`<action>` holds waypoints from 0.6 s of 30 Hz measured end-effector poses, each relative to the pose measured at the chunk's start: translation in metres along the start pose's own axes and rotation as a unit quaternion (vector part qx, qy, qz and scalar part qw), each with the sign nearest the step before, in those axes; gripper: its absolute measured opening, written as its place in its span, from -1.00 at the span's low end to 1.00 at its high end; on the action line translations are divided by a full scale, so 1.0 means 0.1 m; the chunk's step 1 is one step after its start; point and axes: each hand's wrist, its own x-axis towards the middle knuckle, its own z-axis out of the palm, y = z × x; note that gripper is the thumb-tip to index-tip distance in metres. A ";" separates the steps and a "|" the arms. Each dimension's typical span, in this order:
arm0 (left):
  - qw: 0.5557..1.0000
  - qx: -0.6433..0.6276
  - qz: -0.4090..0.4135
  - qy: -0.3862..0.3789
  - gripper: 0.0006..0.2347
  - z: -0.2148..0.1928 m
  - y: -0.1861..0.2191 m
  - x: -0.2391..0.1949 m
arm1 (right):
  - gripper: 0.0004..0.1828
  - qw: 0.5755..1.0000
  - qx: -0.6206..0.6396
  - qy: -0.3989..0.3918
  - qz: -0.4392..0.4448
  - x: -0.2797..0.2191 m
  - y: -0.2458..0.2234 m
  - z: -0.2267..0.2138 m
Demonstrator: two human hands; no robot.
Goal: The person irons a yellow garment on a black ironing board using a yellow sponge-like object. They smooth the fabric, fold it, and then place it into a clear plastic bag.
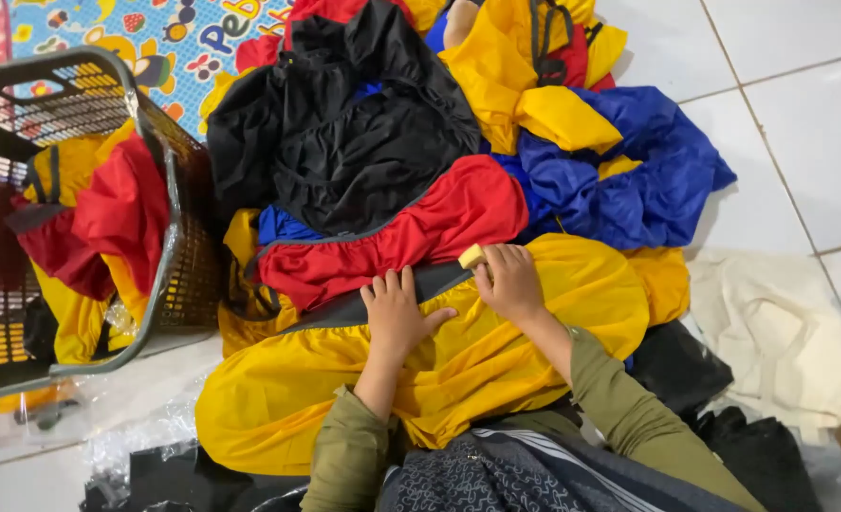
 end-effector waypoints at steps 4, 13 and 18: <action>1.000 0.010 0.001 0.016 0.04 0.09 0.09 0.07 | -0.71 1.000 -0.003 -0.006 0.000 0.01 0.09 -0.07; 0.950 -0.082 0.116 0.277 -0.34 0.61 -0.23 -0.13 | -0.78 0.995 0.046 0.035 -0.084 -0.31 -0.76 -0.71; 0.928 -0.110 0.213 0.285 -0.56 0.88 -0.51 -0.76 | -0.62 0.997 -0.051 -0.005 0.051 -0.87 -0.07 -0.89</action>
